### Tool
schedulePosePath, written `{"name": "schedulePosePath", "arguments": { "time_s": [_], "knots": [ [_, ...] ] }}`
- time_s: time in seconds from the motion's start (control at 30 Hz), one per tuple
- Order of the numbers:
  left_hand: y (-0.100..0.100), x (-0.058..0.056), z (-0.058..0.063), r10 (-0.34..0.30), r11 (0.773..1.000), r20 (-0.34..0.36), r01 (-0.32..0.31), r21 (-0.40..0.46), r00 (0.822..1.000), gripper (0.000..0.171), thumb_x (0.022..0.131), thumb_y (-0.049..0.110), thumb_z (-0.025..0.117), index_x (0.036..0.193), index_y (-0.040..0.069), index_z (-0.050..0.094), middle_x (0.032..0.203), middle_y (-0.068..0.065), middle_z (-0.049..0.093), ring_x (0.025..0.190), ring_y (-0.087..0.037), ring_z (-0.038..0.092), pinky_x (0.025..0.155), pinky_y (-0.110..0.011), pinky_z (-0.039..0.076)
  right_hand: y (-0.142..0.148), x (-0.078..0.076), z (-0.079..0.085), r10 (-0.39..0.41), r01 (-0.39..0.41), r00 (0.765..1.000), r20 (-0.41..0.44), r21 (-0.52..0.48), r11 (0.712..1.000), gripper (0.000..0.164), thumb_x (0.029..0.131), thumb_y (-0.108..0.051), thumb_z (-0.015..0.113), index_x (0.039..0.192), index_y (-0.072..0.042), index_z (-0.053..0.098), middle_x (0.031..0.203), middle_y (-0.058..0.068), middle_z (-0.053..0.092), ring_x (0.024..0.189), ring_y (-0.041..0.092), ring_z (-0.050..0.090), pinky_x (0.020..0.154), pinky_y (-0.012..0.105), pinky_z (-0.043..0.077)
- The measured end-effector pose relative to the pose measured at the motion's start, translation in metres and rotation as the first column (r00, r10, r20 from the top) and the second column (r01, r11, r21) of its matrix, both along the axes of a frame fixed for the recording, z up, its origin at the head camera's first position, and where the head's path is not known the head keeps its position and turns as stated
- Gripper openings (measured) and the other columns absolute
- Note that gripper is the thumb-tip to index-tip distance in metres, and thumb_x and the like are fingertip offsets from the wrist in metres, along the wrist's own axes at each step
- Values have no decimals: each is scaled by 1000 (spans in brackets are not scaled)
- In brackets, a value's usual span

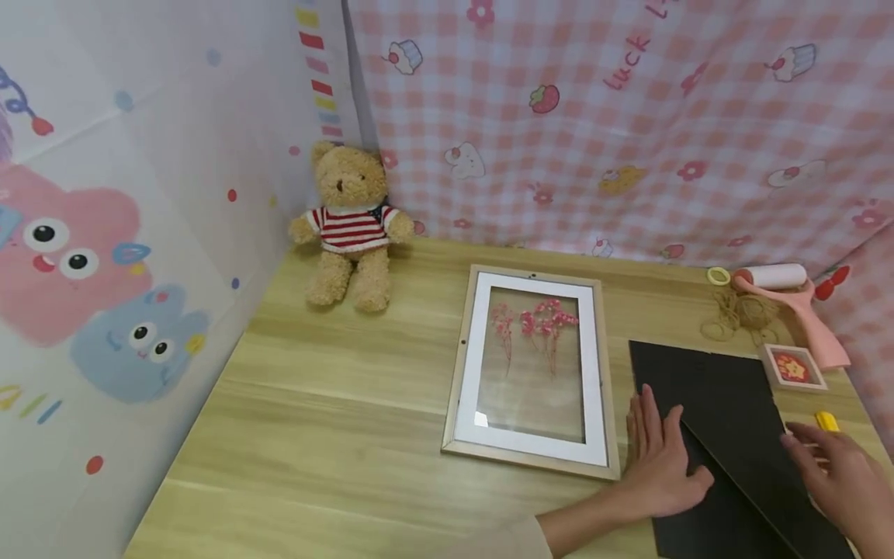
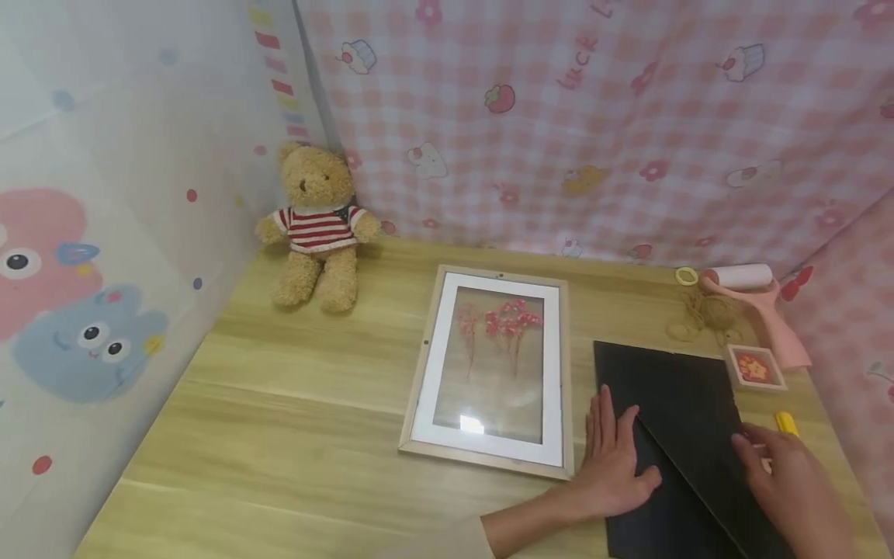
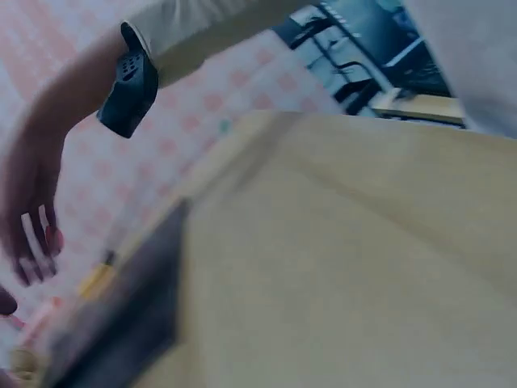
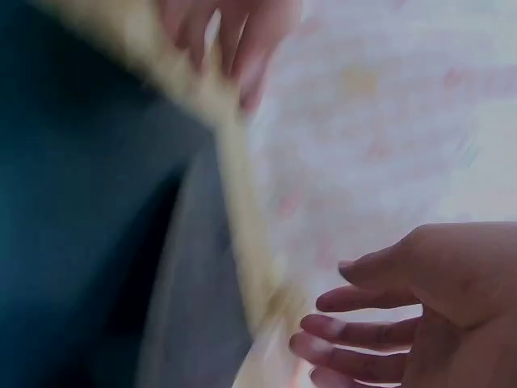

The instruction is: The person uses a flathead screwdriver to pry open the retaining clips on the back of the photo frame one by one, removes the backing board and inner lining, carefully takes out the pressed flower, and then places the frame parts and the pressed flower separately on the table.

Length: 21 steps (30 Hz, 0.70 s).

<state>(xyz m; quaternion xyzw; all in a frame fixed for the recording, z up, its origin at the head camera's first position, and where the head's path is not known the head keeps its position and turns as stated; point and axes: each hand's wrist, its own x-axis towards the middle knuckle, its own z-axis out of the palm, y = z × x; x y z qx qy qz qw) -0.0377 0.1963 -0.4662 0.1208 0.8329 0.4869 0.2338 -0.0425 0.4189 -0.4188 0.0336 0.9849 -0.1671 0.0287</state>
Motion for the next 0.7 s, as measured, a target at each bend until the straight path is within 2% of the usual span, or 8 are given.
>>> {"name": "schedulePosePath", "arguments": {
  "time_s": [0.03,0.13,0.2,0.27,0.33,0.47,0.57,0.7],
  "knots": [
    [-6,-2,7,-21,999,7,21,38,1000,73,105,32,62,170,24,30,185,-2,-12,172,-19,-5,133,-31,28,-12,-2,9,14,-16,996,-87,-14,1000,39,115,-11,56,121,28,59,106,46,64,89,58,70,72,55,64],
    [-40,-11,28,-115,983,-49,121,137,992,67,109,29,59,170,21,33,186,-6,-5,172,-20,3,130,-29,33,-48,-11,34,58,-88,957,-285,-94,992,31,112,-11,62,125,17,68,112,40,66,92,14,74,73,20,60],
    [-74,-19,39,-170,969,-133,190,160,976,64,112,27,56,171,19,34,186,-8,-3,171,-22,9,132,-33,31,-68,-17,48,73,-133,922,-381,-135,982,26,109,-7,67,126,12,71,113,34,68,98,-15,58,74,1,45],
    [-115,-29,46,-181,964,-223,218,150,958,61,115,25,54,172,16,34,186,-9,-1,171,-26,12,135,-42,26,-87,-23,57,80,-169,901,-426,-174,970,27,107,-6,70,129,8,73,114,29,70,96,-34,36,76,-5,35],
    [-158,-41,48,-158,972,-283,199,121,946,63,116,25,54,173,15,32,185,-9,-1,171,-30,11,136,-50,22,-104,-31,62,86,-202,885,-459,-210,957,29,103,-3,74,131,6,74,117,27,72,99,-35,38,79,-4,36],
    [-234,-67,46,-75,993,-290,97,64,954,71,115,25,59,176,13,25,185,-14,-3,171,-36,3,136,-61,15,-139,-45,62,114,-257,898,-424,-298,920,33,101,-4,77,134,1,75,122,24,76,96,-30,50,80,0,41],
    [-276,-84,37,-42,998,-237,50,27,971,79,112,23,63,177,8,19,184,-20,-5,171,-40,0,136,-63,12,-163,-55,57,143,-282,922,-361,-371,885,34,103,-6,77,136,-1,74,124,21,77,101,-7,69,83,4,47],
    [-311,-104,3,-78,997,-184,72,-41,980,99,106,27,74,178,8,8,183,-26,-9,170,-43,-7,137,-63,4,-185,-72,49,160,-263,951,-264,-418,870,36,105,-9,75,139,2,71,125,23,75,110,34,76,91,27,60]
  ]
}}
